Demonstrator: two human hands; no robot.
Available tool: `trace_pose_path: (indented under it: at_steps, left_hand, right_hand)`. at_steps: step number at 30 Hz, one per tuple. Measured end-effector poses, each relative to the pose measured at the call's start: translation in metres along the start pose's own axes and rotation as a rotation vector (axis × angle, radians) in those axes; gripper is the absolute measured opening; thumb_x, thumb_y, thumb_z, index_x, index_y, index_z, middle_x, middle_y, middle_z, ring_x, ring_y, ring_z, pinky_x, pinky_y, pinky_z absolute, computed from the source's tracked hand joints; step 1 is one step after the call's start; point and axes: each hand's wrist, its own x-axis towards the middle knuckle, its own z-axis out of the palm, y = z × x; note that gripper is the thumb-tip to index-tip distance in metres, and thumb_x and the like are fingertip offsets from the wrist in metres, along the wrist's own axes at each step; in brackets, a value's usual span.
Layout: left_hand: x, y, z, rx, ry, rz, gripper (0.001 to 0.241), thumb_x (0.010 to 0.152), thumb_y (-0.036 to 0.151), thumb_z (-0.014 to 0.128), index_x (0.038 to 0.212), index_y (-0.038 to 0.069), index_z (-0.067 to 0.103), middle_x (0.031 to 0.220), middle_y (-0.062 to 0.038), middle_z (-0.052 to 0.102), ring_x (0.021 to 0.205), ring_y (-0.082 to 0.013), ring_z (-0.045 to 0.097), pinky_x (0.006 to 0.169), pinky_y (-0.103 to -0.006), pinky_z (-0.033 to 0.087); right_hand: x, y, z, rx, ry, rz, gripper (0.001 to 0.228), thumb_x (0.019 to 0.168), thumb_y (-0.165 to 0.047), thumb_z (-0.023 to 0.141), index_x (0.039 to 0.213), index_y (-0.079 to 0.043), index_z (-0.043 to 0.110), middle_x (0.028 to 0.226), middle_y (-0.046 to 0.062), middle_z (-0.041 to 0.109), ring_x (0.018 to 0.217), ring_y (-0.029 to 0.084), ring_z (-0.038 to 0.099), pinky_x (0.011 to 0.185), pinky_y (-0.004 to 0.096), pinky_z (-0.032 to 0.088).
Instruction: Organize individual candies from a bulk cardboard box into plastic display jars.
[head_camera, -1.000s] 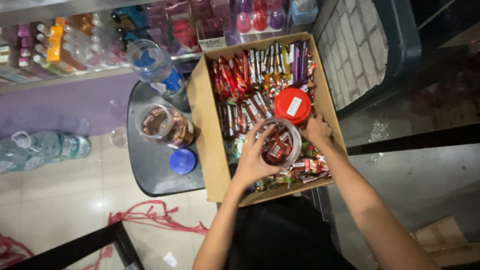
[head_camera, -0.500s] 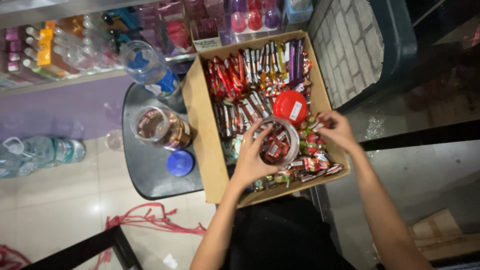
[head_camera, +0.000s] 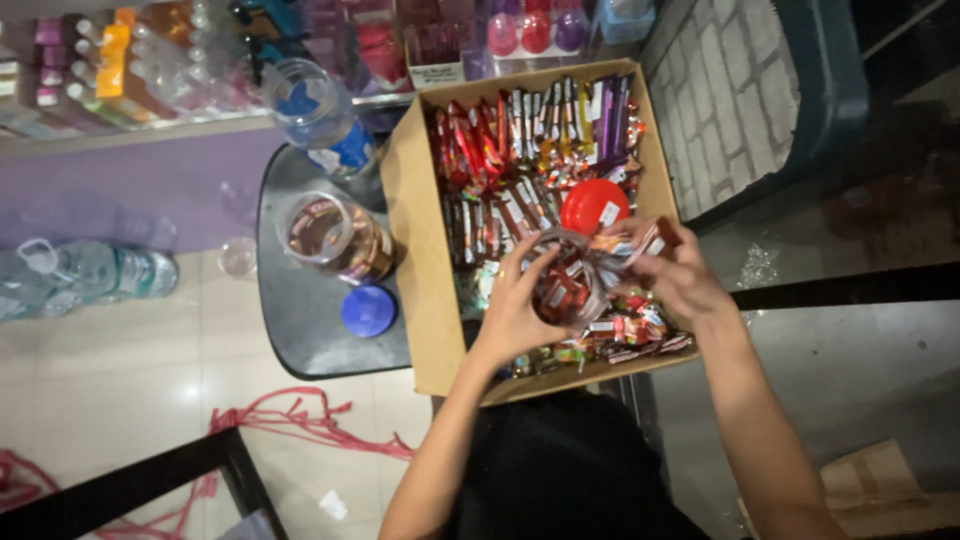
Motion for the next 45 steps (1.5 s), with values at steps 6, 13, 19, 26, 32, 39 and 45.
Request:
trace_pose_path:
  at_steps: [6,13,19,26,32,39,45]
  left_hand:
    - [0.000,0.000,0.001,0.000,0.009,-0.002,0.109,0.048,0.034,0.096,0.145,0.012,0.052,0.158,-0.018,0.040,0.144,-0.0413,0.042,0.119,-0.0519,0.038]
    - [0.000,0.002,0.003,0.004,0.038,0.034,0.107,0.052,0.034,0.096,0.147,0.012,0.051,0.158,-0.016,0.041,0.145,-0.0400,0.043,0.120,-0.0518,0.038]
    - [0.000,0.000,0.002,0.008,0.012,0.008,0.111,0.047,0.033,0.095,0.147,0.012,0.051,0.157,-0.018,0.041,0.144,-0.0407,0.043,0.119,-0.0516,0.038]
    - [0.000,0.001,0.002,0.007,0.009,0.002,0.112,0.048,0.031,0.096,0.148,0.013,0.050,0.158,-0.017,0.040,0.146,-0.0405,0.041,0.120,-0.0514,0.037]
    - [0.001,0.002,0.001,0.008,0.002,-0.017,0.114,0.046,0.030,0.096,0.149,0.014,0.050,0.159,-0.017,0.040,0.146,-0.0402,0.041,0.120,-0.0512,0.037]
    - [0.001,0.000,0.001,0.007,-0.013,-0.015,0.115,0.045,0.030,0.096,0.149,0.013,0.049,0.158,-0.017,0.040,0.146,-0.0402,0.041,0.120,-0.0516,0.036]
    - [0.000,0.000,0.000,-0.008,-0.017,-0.016,0.116,0.046,0.031,0.097,0.149,0.011,0.049,0.159,-0.018,0.040,0.146,-0.0405,0.041,0.120,-0.0504,0.036]
  right_hand:
    - [0.014,0.042,-0.015,-0.292,-0.012,-0.073,0.019,0.091,0.010,0.071,0.099,-0.003,0.060,0.109,0.013,0.073,0.107,0.022,0.068,0.096,0.037,0.054]
    - [0.007,0.032,-0.004,-0.371,-0.087,-0.092,0.022,0.084,0.009,0.074,0.094,-0.004,0.060,0.113,0.013,0.074,0.121,0.023,0.068,0.104,0.036,0.056]
    - [0.005,0.022,0.000,-0.545,-0.192,-0.059,0.019,0.079,0.007,0.078,0.089,-0.003,0.064,0.133,0.017,0.070,0.126,0.023,0.065,0.105,0.036,0.053]
    - [0.011,0.038,0.000,-0.394,-0.033,-0.140,0.019,0.084,0.005,0.077,0.094,-0.003,0.063,0.117,0.015,0.075,0.115,0.022,0.070,0.101,0.036,0.056]
    - [0.011,0.062,-0.007,-0.434,0.009,-0.222,0.018,0.086,0.010,0.073,0.096,-0.001,0.063,0.114,0.017,0.075,0.116,0.025,0.070,0.104,0.037,0.055]
    - [0.009,0.056,0.006,-0.329,0.001,-0.329,0.020,0.089,0.013,0.071,0.099,0.000,0.060,0.117,0.019,0.074,0.126,0.028,0.067,0.111,0.039,0.054]
    - [0.005,0.053,0.014,-0.455,0.117,-0.055,0.025,0.089,0.004,0.072,0.112,-0.002,0.066,0.113,0.012,0.074,0.107,0.023,0.070,0.086,0.037,0.059]
